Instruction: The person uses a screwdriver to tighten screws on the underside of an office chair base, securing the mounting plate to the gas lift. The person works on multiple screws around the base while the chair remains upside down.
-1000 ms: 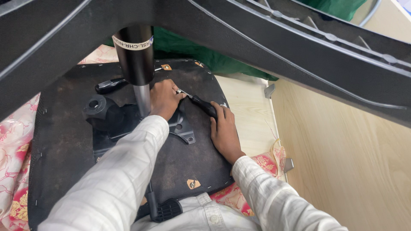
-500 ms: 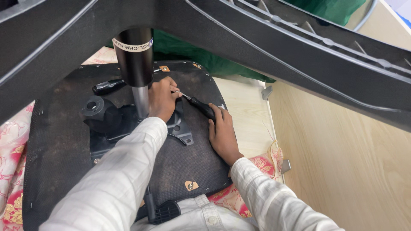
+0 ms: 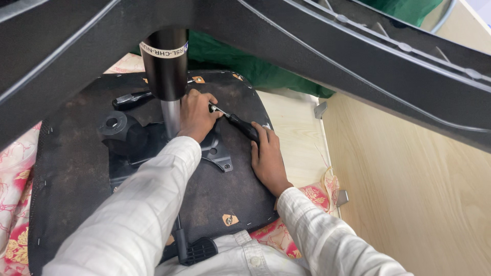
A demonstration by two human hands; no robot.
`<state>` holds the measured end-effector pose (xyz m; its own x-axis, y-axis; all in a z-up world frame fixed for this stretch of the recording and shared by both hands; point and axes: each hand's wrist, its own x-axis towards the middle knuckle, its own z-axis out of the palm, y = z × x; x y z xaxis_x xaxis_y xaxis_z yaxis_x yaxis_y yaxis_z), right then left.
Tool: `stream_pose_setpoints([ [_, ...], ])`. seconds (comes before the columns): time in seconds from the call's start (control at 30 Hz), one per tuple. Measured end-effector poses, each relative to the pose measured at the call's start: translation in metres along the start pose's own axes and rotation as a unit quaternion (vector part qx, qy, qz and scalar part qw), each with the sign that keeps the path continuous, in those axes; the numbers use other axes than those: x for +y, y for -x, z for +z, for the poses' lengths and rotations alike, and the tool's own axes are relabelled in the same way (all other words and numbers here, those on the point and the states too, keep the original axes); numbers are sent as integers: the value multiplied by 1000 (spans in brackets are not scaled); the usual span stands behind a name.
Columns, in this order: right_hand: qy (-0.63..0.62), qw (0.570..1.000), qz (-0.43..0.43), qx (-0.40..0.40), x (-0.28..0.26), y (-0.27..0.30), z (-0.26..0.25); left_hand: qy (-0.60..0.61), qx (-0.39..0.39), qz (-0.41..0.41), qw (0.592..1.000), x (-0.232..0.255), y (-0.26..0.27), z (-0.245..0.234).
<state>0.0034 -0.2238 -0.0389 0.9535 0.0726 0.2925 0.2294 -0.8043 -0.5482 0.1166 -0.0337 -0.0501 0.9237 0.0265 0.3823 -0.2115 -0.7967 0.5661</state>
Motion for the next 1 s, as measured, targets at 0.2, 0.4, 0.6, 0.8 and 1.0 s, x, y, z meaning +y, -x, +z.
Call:
stream_pose_setpoints([
  [0.2, -7, 1000, -5, 1, 2, 1, 0, 67, -53, -43, 995, -5, -1, 3],
  [0.4, -9, 1000, -3, -2, 3, 1, 0, 30, -42, -42, 998, -1, 0, -1],
  [0.6, 5, 1000, -12, 9, 1, 0, 1, 85, -3, 14, 996, -1, 0, 0],
  [0.8, -7, 1000, 1, -10, 4, 3, 0, 118, -46, -72, 989, -7, 1, 6],
  [1.0, 1, 1000, -19, 9, 0, 1, -2, 33, 53, 56, 996, -12, -2, 11],
])
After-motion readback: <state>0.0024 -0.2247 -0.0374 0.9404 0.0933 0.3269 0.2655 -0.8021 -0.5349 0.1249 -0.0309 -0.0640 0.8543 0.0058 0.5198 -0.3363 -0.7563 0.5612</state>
